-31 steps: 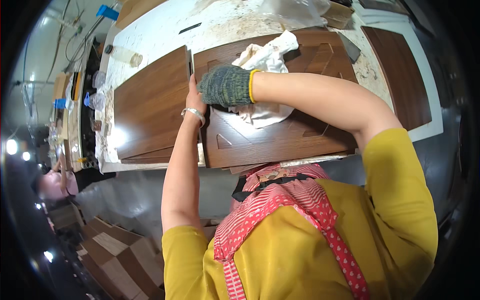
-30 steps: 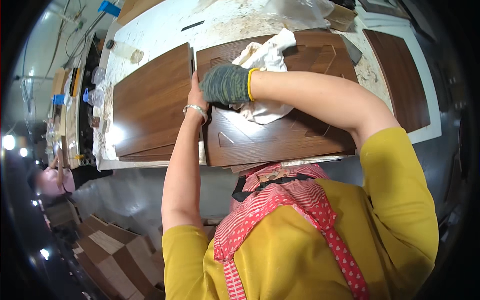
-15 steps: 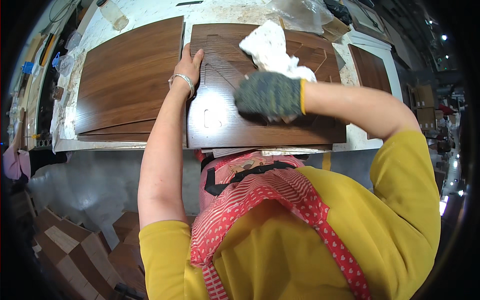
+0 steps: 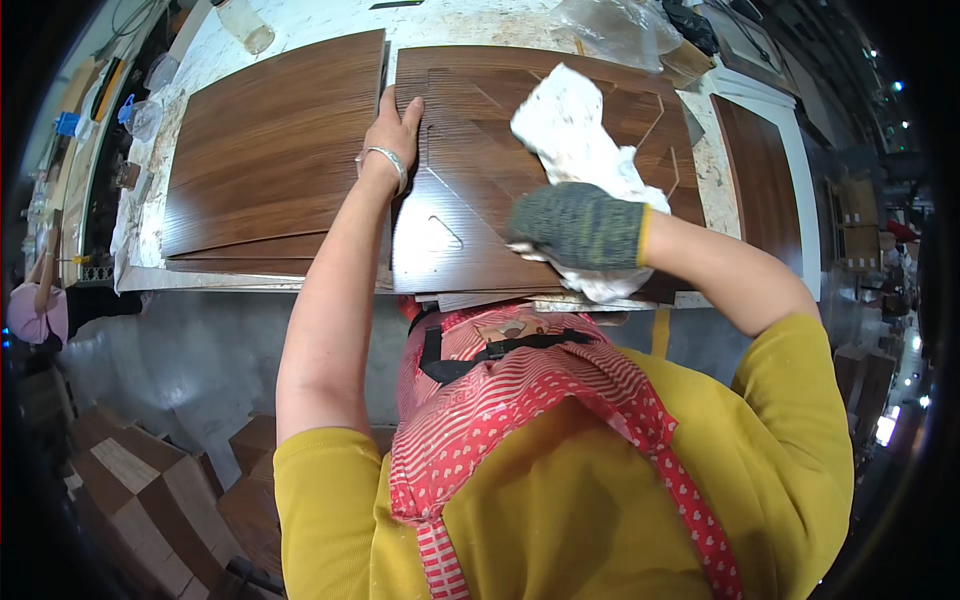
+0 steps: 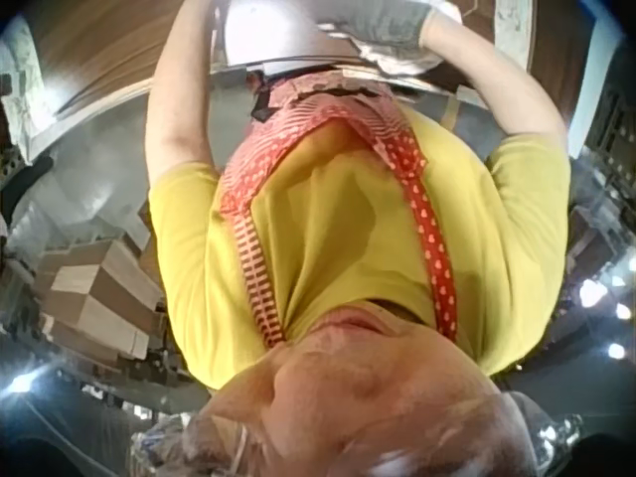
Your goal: The person is using a cloth and a liquid from a bottle to polish and clean the surface of decorative wooden panels.
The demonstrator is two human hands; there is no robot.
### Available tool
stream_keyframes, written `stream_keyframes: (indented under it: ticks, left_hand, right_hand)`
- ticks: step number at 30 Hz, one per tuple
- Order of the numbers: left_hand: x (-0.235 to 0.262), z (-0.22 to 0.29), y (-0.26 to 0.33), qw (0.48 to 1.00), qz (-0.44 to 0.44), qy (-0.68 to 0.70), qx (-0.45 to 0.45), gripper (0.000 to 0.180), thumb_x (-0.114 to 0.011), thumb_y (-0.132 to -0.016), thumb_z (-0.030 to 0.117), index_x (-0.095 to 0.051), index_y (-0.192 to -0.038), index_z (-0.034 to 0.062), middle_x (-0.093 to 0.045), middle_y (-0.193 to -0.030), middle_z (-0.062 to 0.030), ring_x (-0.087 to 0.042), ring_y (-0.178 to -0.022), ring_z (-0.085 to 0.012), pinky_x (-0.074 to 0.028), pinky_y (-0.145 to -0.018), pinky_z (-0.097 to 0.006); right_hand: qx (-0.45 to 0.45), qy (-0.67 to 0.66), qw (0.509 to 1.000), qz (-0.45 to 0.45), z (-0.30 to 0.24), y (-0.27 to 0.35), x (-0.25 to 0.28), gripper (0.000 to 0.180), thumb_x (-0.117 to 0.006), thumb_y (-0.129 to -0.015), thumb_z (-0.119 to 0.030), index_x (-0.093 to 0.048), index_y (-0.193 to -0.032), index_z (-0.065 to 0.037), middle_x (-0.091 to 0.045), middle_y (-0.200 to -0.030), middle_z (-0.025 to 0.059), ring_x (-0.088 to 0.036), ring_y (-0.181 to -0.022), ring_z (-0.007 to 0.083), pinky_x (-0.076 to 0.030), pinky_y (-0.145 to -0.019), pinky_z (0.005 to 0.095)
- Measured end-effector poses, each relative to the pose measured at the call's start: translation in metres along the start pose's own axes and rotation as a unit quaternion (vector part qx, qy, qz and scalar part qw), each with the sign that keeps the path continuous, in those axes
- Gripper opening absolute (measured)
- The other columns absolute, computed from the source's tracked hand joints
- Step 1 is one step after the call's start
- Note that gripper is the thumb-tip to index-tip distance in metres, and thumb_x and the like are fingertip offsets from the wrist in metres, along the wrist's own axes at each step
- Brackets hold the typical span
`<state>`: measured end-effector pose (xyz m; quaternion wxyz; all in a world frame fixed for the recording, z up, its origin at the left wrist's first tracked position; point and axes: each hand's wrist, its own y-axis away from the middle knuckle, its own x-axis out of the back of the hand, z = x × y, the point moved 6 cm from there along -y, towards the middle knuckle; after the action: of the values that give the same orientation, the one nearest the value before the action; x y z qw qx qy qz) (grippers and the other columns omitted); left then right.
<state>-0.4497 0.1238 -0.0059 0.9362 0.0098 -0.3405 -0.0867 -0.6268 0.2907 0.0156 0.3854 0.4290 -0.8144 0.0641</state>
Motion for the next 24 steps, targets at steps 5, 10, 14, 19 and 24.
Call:
stream_keyframes:
  ticks: [5,10,14,19,24]
  left_hand:
    - [0.004,-0.019,-0.006,1.0,0.0,0.006,0.013,0.061,-0.045,-0.09,0.043,-0.029,-0.137,0.0076,-0.052,-0.122,-0.0257,-0.048,-0.115,-0.0392,-0.038,-0.095,-0.041]
    - [-0.006,-0.018,-0.019,0.988,0.025,0.147,-0.037,0.062,-0.055,-0.087,0.034,-0.033,-0.134,-0.0003,-0.052,-0.12,-0.0266,-0.051,-0.113,-0.0367,-0.038,-0.095,-0.038]
    - [-0.02,0.009,-0.005,0.984,0.01,0.177,-0.027,0.058,-0.06,-0.084,0.03,-0.041,-0.127,-0.0042,-0.053,-0.117,-0.0253,-0.052,-0.109,-0.0346,-0.039,-0.092,-0.037]
    - [-0.021,-0.021,-0.017,0.977,-0.015,0.208,-0.03,0.055,-0.054,-0.09,0.024,-0.033,-0.131,-0.0062,-0.046,-0.126,-0.0236,-0.045,-0.115,-0.0289,-0.033,-0.099,-0.036]
    - [-0.015,-0.009,-0.013,0.979,-0.048,0.184,-0.071,0.061,-0.051,-0.091,0.027,-0.028,-0.131,-0.0132,-0.039,-0.132,-0.0281,-0.04,-0.122,-0.0335,-0.028,-0.103,-0.036]
  right_hand:
    - [-0.132,0.127,0.966,-0.182,-0.066,0.011,0.066,0.03,-0.064,-0.078,-0.016,-0.061,-0.107,-0.009,-0.064,-0.096,0.0108,-0.061,-0.091,0.026,-0.048,-0.08,0.0356]
    - [0.008,0.123,0.955,0.268,-0.092,-0.017,0.088,0.044,-0.064,-0.076,-0.029,-0.056,-0.114,-0.008,-0.055,-0.118,0.0125,-0.055,-0.105,0.0284,-0.045,-0.087,0.0376]
    - [-0.096,0.27,0.912,0.293,-0.101,-0.04,-0.016,0.04,-0.052,-0.078,-0.023,-0.053,-0.113,-0.005,-0.054,-0.112,0.0149,-0.054,-0.103,0.0294,-0.04,-0.091,0.0403]
    - [-0.052,0.032,0.958,0.279,-0.119,-0.055,-0.026,0.035,-0.056,-0.079,-0.026,-0.056,-0.111,-0.009,-0.056,-0.104,0.0127,-0.056,-0.098,0.0277,-0.044,-0.085,0.038]
    - [-0.227,0.067,0.912,0.335,-0.109,0.001,-0.014,0.03,-0.055,-0.078,-0.019,-0.058,-0.106,-0.008,-0.059,-0.1,0.0125,-0.057,-0.095,0.0268,-0.045,-0.083,0.0379]
